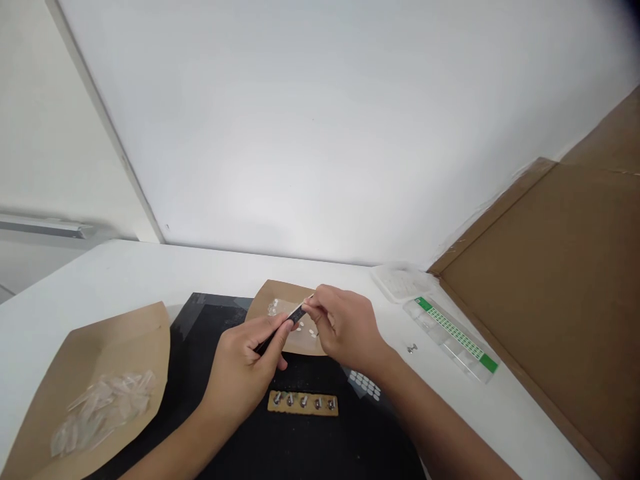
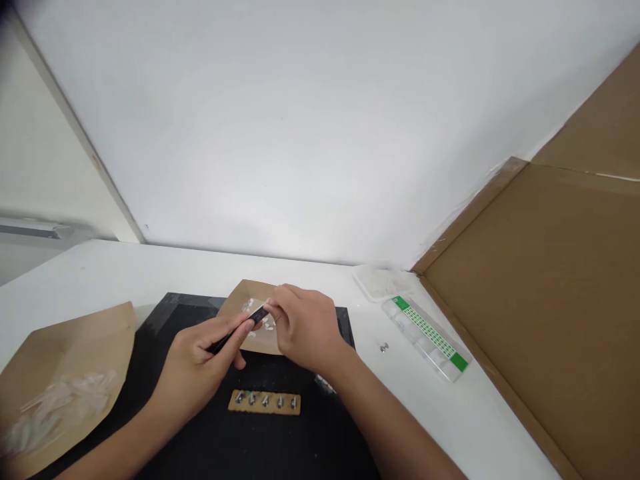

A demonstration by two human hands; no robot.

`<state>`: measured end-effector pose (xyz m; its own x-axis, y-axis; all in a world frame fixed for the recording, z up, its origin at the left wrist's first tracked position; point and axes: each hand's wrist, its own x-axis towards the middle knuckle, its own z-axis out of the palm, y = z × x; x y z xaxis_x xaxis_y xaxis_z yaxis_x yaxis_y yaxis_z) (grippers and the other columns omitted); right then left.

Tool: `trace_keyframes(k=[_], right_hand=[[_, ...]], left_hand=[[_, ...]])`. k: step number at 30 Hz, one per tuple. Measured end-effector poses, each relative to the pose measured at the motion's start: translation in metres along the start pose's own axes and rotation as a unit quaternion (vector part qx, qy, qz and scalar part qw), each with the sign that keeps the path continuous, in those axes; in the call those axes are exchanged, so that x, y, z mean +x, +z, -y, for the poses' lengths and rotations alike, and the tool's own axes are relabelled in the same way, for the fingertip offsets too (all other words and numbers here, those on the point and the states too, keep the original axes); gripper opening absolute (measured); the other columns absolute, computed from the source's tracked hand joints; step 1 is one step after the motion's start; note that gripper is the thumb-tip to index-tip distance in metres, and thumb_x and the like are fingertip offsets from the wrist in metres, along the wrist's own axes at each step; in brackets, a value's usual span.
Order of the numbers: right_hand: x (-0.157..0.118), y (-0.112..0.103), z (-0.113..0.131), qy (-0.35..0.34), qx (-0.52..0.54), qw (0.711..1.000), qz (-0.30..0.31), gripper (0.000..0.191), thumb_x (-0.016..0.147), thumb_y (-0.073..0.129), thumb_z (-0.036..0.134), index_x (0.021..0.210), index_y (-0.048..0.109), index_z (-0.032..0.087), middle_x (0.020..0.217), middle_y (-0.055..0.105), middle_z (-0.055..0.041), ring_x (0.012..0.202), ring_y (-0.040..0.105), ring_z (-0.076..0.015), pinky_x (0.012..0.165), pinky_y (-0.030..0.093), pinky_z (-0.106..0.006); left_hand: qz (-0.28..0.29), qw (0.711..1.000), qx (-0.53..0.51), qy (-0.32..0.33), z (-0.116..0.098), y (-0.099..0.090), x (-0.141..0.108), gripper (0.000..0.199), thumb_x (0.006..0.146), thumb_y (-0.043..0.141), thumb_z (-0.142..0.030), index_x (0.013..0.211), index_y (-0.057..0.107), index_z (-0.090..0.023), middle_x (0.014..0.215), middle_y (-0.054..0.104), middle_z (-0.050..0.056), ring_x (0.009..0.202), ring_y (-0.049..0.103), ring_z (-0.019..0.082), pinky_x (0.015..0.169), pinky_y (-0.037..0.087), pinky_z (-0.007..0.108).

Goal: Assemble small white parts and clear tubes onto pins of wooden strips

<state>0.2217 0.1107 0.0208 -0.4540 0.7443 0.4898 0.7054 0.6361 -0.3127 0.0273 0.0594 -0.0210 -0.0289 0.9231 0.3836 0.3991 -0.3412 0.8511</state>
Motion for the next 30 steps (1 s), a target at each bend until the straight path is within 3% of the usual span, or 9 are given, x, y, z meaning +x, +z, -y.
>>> trace_keyframes(k=[4,8,13,20,23,26,30], right_hand=[[0.005,-0.014,-0.004,0.000,0.050,0.998,-0.022,0.024,0.105,0.055,0.031,0.086,0.065,0.022,0.083,0.072,0.0006,0.069,0.061,-0.0143,0.063,0.036,-0.027],[0.004,-0.017,-0.007,-0.018,0.045,0.998,-0.032,0.024,0.105,0.056,0.032,0.089,0.070,0.023,0.076,0.070,0.0009,0.068,0.061,-0.0143,0.063,0.039,-0.026],[0.002,-0.014,-0.008,-0.030,0.050,0.997,-0.044,0.018,0.105,0.060,0.030,0.094,0.073,0.025,0.083,0.074,0.0010,0.074,0.066,-0.0138,0.066,0.041,-0.025],[-0.010,0.005,-0.003,-0.081,-0.130,0.985,-0.085,0.018,0.102,0.055,0.017,0.097,0.071,0.021,0.080,0.072,-0.0015,0.064,0.056,-0.0161,0.063,0.029,-0.033],[-0.015,0.016,0.000,-0.099,-0.135,0.982,-0.084,0.015,0.099,0.055,0.013,0.094,0.067,0.020,0.082,0.072,-0.0026,0.066,0.056,-0.0171,0.064,0.028,-0.033],[-0.015,0.024,-0.001,-0.077,-0.098,0.989,-0.083,0.018,0.101,0.053,0.017,0.087,0.062,0.021,0.078,0.070,-0.0020,0.068,0.057,-0.0169,0.064,0.030,-0.032],[-0.013,0.030,-0.003,0.014,-0.067,0.992,-0.105,0.026,0.106,0.048,0.025,0.081,0.057,0.021,0.075,0.068,-0.0020,0.064,0.057,-0.0168,0.063,0.031,-0.030]], left_hand=[[-0.010,1.000,-0.009,-0.012,-0.004,-0.003,0.001,0.026,0.099,0.065,-0.036,0.111,0.083,-0.022,0.074,0.079,-0.001,0.048,0.067,0.011,0.059,0.056,0.023],[-0.008,0.998,-0.032,-0.051,-0.006,-0.001,0.001,0.029,0.099,0.066,-0.039,0.115,0.082,-0.021,0.065,0.076,-0.002,0.045,0.064,0.011,0.053,0.053,0.022],[-0.002,0.996,-0.046,-0.076,-0.007,0.000,0.000,0.036,0.099,0.065,-0.044,0.124,0.078,-0.021,0.049,0.064,-0.006,0.043,0.062,0.012,0.052,0.051,0.021],[-0.002,0.997,-0.040,-0.071,-0.008,0.000,0.000,0.037,0.099,0.064,-0.044,0.125,0.078,-0.021,0.075,0.079,-0.001,0.045,0.063,0.010,0.052,0.051,0.021],[0.000,0.998,-0.039,-0.049,-0.005,0.003,0.000,0.034,0.100,0.063,-0.041,0.123,0.079,-0.022,0.077,0.079,-0.001,0.046,0.063,0.010,0.054,0.053,0.021],[0.004,0.998,-0.043,-0.044,-0.001,0.005,-0.001,0.032,0.100,0.062,-0.039,0.121,0.080,-0.022,0.073,0.078,-0.001,0.046,0.063,0.010,0.054,0.053,0.022],[0.000,0.998,-0.041,-0.048,0.001,0.006,-0.002,0.031,0.100,0.062,-0.040,0.116,0.082,-0.021,0.073,0.078,-0.001,0.046,0.064,0.011,0.055,0.053,0.023]])
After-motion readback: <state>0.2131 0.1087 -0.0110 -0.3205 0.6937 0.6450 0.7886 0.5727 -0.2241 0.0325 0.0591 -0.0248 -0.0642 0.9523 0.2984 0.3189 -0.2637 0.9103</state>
